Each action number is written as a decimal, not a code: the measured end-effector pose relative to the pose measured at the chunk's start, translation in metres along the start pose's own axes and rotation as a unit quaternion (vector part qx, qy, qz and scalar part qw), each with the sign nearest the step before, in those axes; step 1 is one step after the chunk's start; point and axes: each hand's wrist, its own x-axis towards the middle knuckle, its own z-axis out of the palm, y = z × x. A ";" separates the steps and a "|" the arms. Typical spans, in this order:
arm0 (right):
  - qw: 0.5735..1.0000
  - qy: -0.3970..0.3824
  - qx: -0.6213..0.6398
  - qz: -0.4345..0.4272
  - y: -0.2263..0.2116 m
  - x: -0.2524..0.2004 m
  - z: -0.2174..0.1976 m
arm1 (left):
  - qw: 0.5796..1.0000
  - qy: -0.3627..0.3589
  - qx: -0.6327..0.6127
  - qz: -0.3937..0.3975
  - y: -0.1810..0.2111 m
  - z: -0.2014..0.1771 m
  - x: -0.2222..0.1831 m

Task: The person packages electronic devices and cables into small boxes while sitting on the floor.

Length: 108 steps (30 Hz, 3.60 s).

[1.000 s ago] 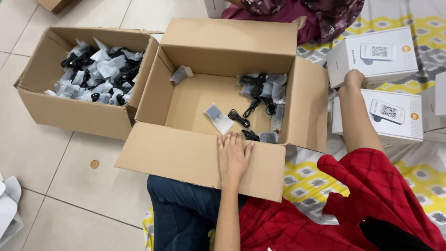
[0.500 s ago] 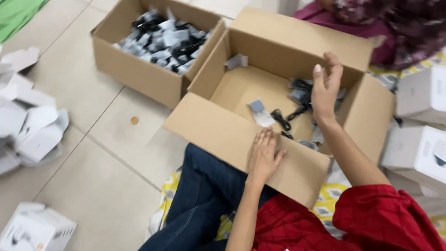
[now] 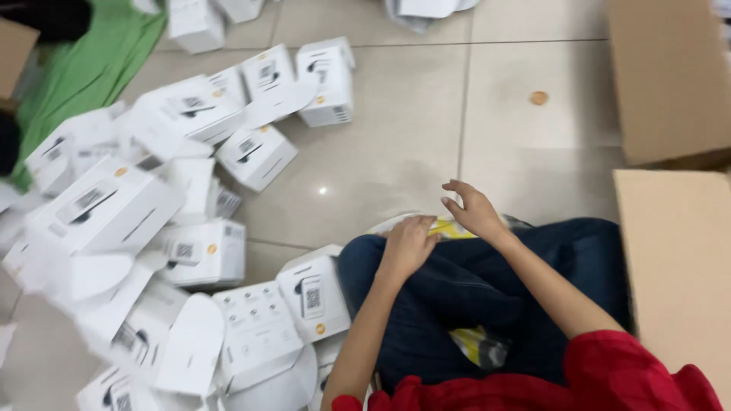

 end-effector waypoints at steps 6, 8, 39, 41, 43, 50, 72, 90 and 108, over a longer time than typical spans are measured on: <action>0.934 -0.252 -0.245 -0.071 0.105 0.087 0.151 | 0.967 0.150 0.007 -0.204 -0.077 -0.085 -0.005; 0.918 -0.274 -0.281 -0.063 0.112 0.098 0.170 | 0.956 0.142 0.004 -0.257 -0.118 -0.081 -0.013; 0.980 -0.085 -0.170 -0.060 0.119 0.031 0.086 | 0.298 0.724 -0.440 -0.440 -0.253 -0.351 -0.065; 0.985 -0.058 -0.153 -0.058 0.113 0.022 0.071 | 0.305 0.715 -0.437 -0.453 -0.253 -0.356 -0.059; 0.988 -0.034 -0.138 -0.058 0.102 0.014 0.054 | 0.309 0.706 -0.433 -0.467 -0.256 -0.361 -0.057; 0.997 -0.008 -0.065 0.035 0.094 0.001 0.033 | 0.373 0.703 -0.403 -0.452 -0.253 -0.353 -0.055; 0.782 -0.035 0.540 0.310 0.038 -0.052 -0.044 | 0.911 -0.346 -0.225 -0.006 -0.032 -0.078 0.182; 0.746 0.037 0.602 0.282 0.148 -0.042 0.031 | 0.952 -0.160 0.258 0.042 0.062 0.088 0.079; 0.954 0.067 -0.290 -0.047 0.079 -0.046 -0.014 | 0.977 -0.138 -0.157 -0.034 0.074 -0.047 0.101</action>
